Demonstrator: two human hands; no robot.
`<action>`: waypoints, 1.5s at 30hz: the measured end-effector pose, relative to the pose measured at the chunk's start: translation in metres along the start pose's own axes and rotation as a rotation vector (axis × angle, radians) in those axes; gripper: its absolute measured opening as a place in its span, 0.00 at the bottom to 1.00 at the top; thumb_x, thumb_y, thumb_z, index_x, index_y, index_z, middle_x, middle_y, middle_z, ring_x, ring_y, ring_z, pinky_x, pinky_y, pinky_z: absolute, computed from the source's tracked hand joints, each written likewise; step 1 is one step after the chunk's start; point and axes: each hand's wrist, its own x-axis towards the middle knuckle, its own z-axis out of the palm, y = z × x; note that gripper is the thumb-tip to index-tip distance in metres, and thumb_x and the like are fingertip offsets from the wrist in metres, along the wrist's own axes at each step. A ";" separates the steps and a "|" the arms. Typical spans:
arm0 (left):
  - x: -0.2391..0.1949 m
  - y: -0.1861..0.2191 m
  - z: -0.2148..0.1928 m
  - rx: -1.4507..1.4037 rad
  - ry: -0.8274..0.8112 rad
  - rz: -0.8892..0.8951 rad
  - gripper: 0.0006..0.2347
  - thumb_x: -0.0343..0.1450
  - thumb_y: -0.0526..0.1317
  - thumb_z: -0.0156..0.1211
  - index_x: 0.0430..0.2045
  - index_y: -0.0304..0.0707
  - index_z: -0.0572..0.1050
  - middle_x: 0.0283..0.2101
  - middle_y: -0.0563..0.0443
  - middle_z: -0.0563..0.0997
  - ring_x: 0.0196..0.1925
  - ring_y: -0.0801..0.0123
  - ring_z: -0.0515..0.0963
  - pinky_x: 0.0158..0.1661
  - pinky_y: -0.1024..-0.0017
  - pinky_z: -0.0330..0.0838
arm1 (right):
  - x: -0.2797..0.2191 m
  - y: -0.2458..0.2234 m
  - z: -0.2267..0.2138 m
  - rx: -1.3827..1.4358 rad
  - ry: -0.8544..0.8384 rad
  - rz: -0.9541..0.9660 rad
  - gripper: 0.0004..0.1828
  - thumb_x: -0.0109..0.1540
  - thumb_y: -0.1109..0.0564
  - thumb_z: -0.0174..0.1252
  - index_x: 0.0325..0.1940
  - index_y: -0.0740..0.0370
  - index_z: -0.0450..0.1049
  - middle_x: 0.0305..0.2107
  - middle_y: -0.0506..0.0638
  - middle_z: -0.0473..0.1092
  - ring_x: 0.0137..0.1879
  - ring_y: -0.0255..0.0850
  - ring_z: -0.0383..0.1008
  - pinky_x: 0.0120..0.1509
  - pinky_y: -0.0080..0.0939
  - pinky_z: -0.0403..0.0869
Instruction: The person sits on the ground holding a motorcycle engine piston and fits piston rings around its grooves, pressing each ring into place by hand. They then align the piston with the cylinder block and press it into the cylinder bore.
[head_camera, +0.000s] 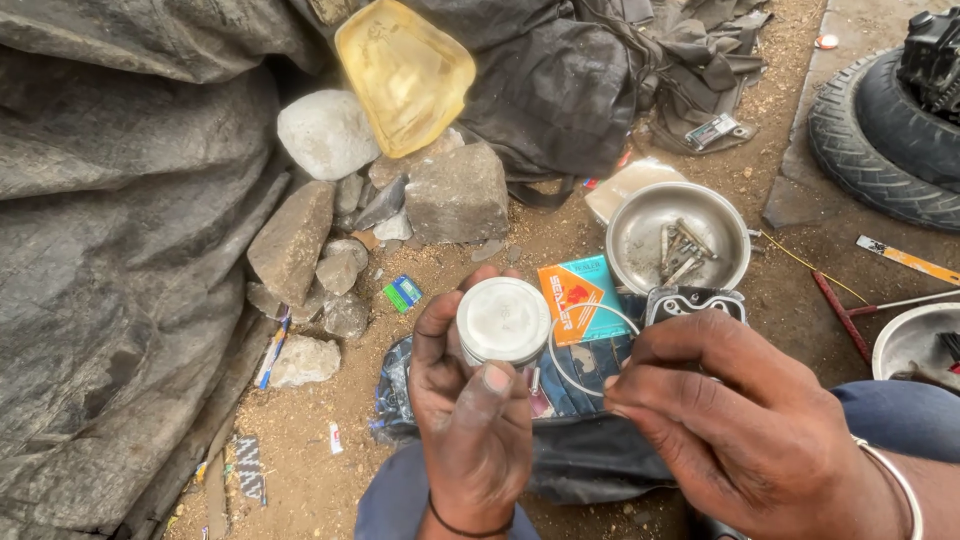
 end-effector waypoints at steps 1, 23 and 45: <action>0.000 0.000 0.000 0.002 0.001 -0.002 0.25 0.67 0.31 0.69 0.59 0.37 0.68 0.67 0.32 0.69 0.67 0.49 0.73 0.63 0.53 0.71 | 0.000 0.000 0.000 0.001 0.001 0.003 0.12 0.56 0.63 0.67 0.44 0.62 0.77 0.39 0.54 0.72 0.41 0.40 0.78 0.41 0.37 0.76; 0.008 0.001 -0.004 -0.035 -0.039 -0.080 0.24 0.67 0.31 0.68 0.58 0.33 0.70 0.65 0.32 0.72 0.69 0.46 0.72 0.69 0.50 0.68 | 0.003 -0.002 -0.009 0.058 -0.042 0.075 0.10 0.57 0.63 0.66 0.42 0.58 0.77 0.40 0.52 0.70 0.40 0.40 0.77 0.40 0.38 0.74; 0.007 -0.004 -0.001 -0.082 -0.077 -0.088 0.25 0.68 0.37 0.71 0.58 0.27 0.69 0.64 0.24 0.71 0.64 0.48 0.76 0.64 0.55 0.73 | 0.004 0.001 -0.011 0.069 0.090 -0.020 0.11 0.54 0.62 0.69 0.38 0.63 0.76 0.39 0.53 0.71 0.46 0.39 0.78 0.51 0.38 0.77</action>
